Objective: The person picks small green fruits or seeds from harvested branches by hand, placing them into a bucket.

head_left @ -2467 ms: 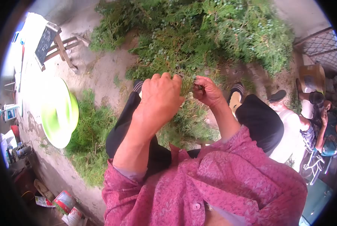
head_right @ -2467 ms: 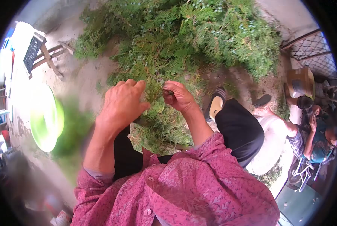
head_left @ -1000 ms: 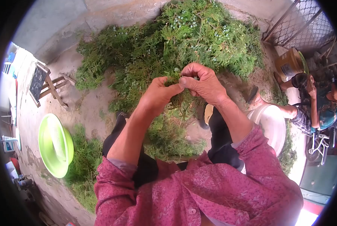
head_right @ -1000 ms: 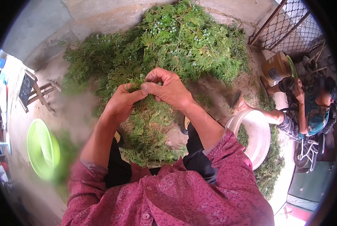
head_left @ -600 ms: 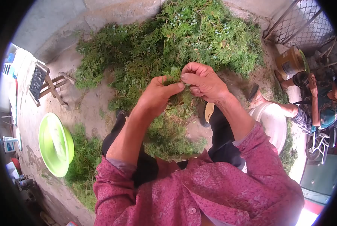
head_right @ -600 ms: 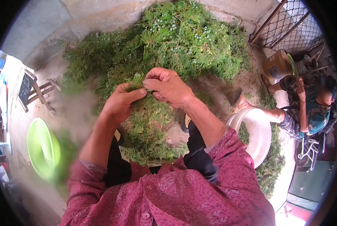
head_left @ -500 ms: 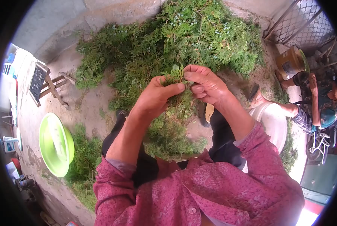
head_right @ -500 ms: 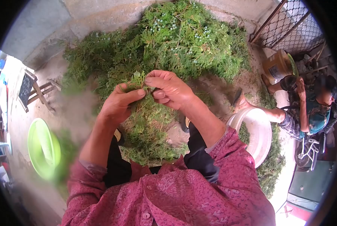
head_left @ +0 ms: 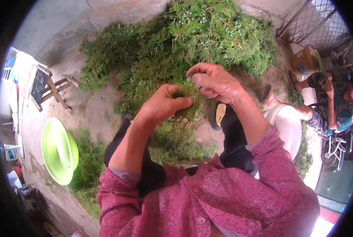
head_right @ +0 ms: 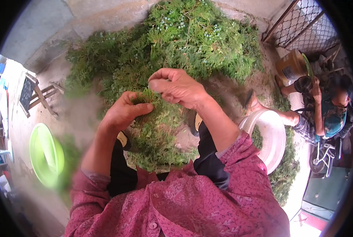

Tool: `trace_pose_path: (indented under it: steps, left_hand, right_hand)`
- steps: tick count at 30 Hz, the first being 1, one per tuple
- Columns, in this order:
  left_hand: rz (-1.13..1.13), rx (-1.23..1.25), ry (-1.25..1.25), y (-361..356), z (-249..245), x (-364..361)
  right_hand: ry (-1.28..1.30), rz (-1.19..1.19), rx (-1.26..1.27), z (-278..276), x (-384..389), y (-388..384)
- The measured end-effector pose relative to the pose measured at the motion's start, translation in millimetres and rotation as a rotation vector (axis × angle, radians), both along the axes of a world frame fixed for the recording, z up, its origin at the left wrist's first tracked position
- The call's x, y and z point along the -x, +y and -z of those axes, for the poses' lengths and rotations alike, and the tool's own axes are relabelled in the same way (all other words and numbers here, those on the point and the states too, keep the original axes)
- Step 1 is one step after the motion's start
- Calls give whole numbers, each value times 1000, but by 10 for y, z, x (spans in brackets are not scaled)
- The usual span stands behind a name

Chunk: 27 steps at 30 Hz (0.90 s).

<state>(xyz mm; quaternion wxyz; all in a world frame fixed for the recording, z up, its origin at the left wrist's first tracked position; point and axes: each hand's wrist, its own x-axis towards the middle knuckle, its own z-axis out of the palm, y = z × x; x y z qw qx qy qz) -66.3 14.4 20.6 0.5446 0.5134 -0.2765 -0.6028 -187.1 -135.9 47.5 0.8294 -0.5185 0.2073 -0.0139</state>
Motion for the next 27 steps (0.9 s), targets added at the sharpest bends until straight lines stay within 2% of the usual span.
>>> trace_pose_path:
  steps: [1,4,9,11,13,15,17,19,20,22,23,25,27]
  left_hand:
    - [20,-14,-58,0,7,0]
    - [77,-119,-189,13,-17,-3]
    - [29,-57,-93,10,3,-27]
    - [19,-53,-92,-27,7,-49]
    - [88,-105,-316,-52,20,-44]
    - [147,-45,-237,12,0,51]
    - [212,2,-147,67,40,99]
    - [524,85,-1059,96,129,70]
    - [525,79,-1047,155,169,119]
    - [1113,-142,-1317,265,266,270]
    - [1112,-140,-1303,326,300,316]
    - [1248,-159,-1188,412,333,356]
    - [1158,-169,-1192,412,152,299]
  right_hand:
    - [70,-26,180,1,-22,38]
    - [60,-46,182,89,-39,66]
    - [88,5,167,243,-71,58]
    - [168,128,-29,323,-107,86]
    - [171,178,-68,406,-85,55]
    - [177,229,-108,489,-69,-56]
    - [66,326,-344,577,39,-265]
    - [37,482,-308,471,203,-370]
    - [17,566,-274,396,328,-410]
    - [-18,758,-177,231,653,-461]
    - [-37,866,-112,157,869,-478]
    - [8,1066,202,278,1499,-761]
    - [133,1330,405,297,2090,-790]
